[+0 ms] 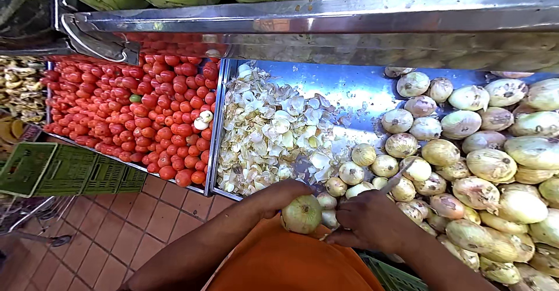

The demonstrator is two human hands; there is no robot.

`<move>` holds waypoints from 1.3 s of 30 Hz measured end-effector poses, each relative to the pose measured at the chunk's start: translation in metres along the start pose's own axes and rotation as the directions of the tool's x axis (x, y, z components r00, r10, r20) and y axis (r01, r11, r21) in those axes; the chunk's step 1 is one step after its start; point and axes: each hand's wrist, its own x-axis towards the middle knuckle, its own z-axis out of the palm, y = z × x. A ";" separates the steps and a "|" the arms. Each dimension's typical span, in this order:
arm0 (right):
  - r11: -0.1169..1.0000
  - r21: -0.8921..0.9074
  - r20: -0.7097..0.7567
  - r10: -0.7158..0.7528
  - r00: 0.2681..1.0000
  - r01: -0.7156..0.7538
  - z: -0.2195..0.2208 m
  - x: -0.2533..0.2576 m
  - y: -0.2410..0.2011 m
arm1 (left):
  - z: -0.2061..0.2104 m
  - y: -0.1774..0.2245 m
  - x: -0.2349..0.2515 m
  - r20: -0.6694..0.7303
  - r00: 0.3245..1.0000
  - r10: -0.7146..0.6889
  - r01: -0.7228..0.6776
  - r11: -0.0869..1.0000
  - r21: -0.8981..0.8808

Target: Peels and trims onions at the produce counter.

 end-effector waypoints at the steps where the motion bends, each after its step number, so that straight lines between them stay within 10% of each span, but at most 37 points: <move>1: 1.000 0.005 0.011 0.019 1.000 -0.019 -0.001 -0.002 0.000 | -0.003 0.000 -0.001 -0.010 1.000 0.006 -0.006 1.000 -0.029; 9: 0.950 -0.024 0.053 0.313 0.948 -0.312 -0.015 0.028 -0.004 | -0.007 0.013 -0.005 -0.082 0.993 0.090 -0.079 0.988 0.132; 22: 0.999 0.002 0.020 0.039 0.999 -0.039 0.001 0.032 -0.005 | 0.012 0.017 -0.014 -0.063 0.997 -0.053 0.076 0.878 0.473; 30: 0.993 -0.094 -0.212 -0.094 0.973 0.075 0.015 0.024 -0.003 | 0.007 0.007 -0.008 0.005 0.998 -0.062 0.060 0.989 0.137; 39: 0.998 -0.047 -0.107 0.023 0.994 -0.028 0.011 0.009 -0.003 | -0.023 0.004 -0.011 -0.096 0.995 0.004 -0.023 0.979 -0.204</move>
